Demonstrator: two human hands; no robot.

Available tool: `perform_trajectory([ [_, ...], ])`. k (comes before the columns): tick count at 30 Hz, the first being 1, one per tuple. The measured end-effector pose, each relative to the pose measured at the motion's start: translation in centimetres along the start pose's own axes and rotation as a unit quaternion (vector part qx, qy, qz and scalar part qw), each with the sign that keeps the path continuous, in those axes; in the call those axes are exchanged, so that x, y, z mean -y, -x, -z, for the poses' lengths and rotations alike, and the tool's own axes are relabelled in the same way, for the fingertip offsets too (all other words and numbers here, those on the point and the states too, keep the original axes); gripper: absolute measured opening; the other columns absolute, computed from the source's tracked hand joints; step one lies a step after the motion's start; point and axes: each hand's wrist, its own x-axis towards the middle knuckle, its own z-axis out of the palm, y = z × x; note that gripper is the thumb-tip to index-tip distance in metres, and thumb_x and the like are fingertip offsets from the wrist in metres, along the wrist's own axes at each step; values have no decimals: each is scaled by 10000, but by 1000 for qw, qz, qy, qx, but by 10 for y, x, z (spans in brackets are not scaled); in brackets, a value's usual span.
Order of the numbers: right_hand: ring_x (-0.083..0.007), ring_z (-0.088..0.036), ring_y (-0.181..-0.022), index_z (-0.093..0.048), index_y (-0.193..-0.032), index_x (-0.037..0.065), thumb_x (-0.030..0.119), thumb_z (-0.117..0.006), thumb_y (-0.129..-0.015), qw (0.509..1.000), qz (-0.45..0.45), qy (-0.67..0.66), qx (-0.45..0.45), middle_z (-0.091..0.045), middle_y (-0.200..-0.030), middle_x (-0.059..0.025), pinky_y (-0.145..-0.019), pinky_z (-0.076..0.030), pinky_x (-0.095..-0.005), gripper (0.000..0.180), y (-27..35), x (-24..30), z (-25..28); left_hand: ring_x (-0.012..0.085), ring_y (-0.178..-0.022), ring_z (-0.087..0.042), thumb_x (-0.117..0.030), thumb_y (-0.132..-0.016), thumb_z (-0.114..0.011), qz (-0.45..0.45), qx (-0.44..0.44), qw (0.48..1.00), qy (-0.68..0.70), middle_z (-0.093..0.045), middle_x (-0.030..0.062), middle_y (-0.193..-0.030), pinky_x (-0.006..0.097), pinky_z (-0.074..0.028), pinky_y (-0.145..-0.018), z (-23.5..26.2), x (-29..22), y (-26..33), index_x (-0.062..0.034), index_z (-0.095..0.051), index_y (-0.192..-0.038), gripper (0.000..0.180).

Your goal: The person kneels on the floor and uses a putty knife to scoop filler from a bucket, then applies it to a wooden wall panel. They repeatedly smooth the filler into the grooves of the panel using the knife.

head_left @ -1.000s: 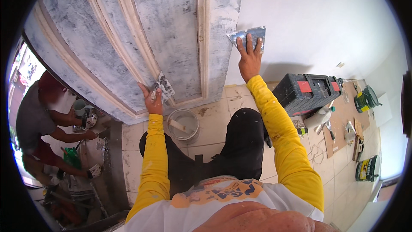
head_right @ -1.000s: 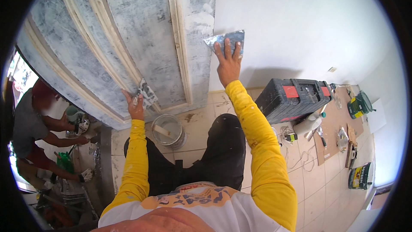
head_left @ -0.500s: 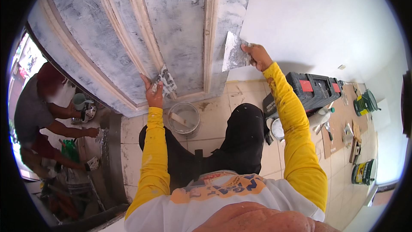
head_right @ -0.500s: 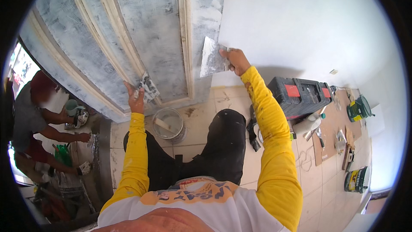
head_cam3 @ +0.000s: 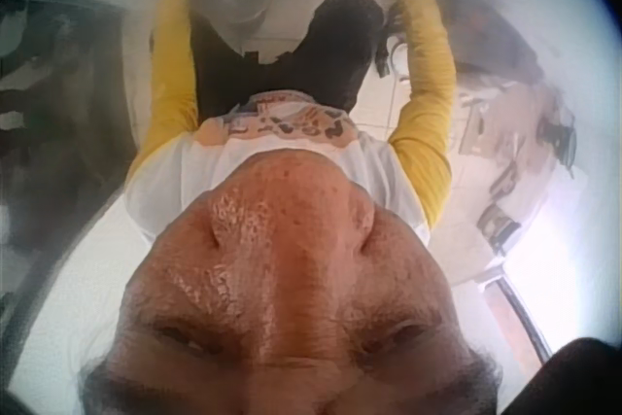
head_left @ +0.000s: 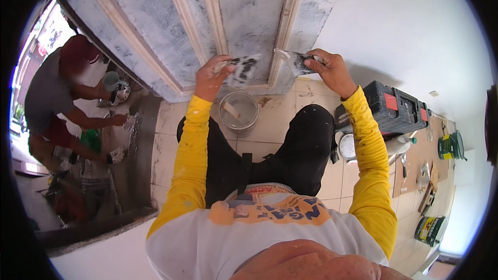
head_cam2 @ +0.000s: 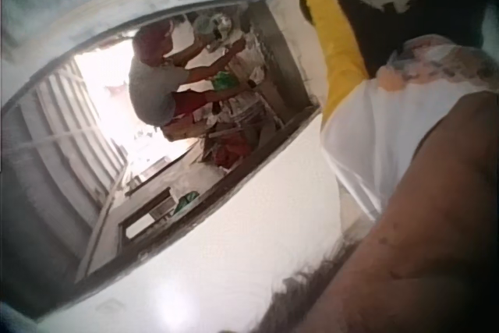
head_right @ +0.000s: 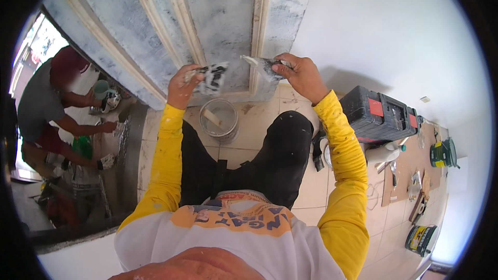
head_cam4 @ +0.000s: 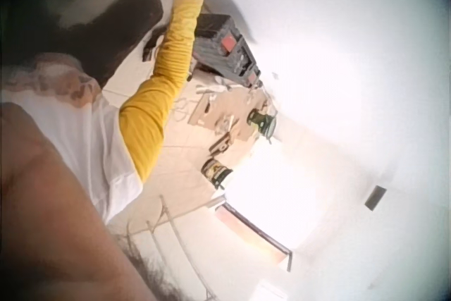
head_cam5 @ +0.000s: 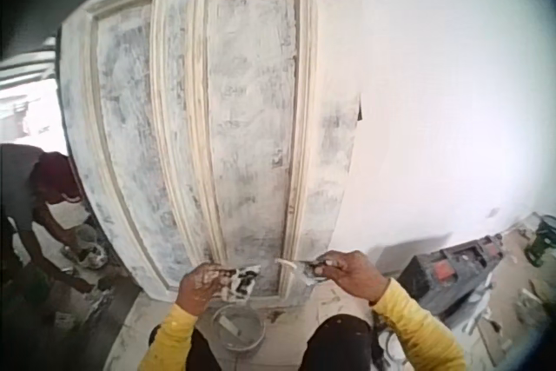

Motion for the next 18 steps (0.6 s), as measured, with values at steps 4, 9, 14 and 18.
perform_trajectory([
  [4,-338,-687,-774,-717,-1097,99,264,-692,-932,980,83,180,-12,-731,-916,-132,-663,-536,-387,235,7,25,0,143,-789,-636,-372,-995,-653,-56,136,989,1,-695,80,-849,281,-500,-723,-7,-16,-6,-14,-696,-1043,363],
  [9,-333,-700,-791,-732,-1047,82,222,-692,-931,965,130,221,-50,-741,-962,-114,-704,-559,-389,186,15,44,-1,187,-656,-609,-443,-993,-625,-74,100,992,-2,-660,91,-753,316,-476,-625,-35,-31,1,-44,-670,-1056,406],
  [14,-316,-702,-778,-725,-1040,116,226,-697,-917,964,144,212,-64,-742,-935,-85,-669,-556,-392,167,20,50,-6,271,-605,-631,-472,-984,-619,-17,73,989,-127,-647,99,-676,356,-473,-583,-49,-58,7,-100,-639,-1123,398],
  [18,-313,-703,-778,-723,-1039,113,208,-702,-912,966,151,199,-69,-741,-925,-82,-673,-558,-386,160,20,51,-10,182,-522,-557,-440,-972,-660,-6,84,979,-187,-602,80,-630,318,-429,-537,-48,-69,8,-77,-643,-1136,399],
])
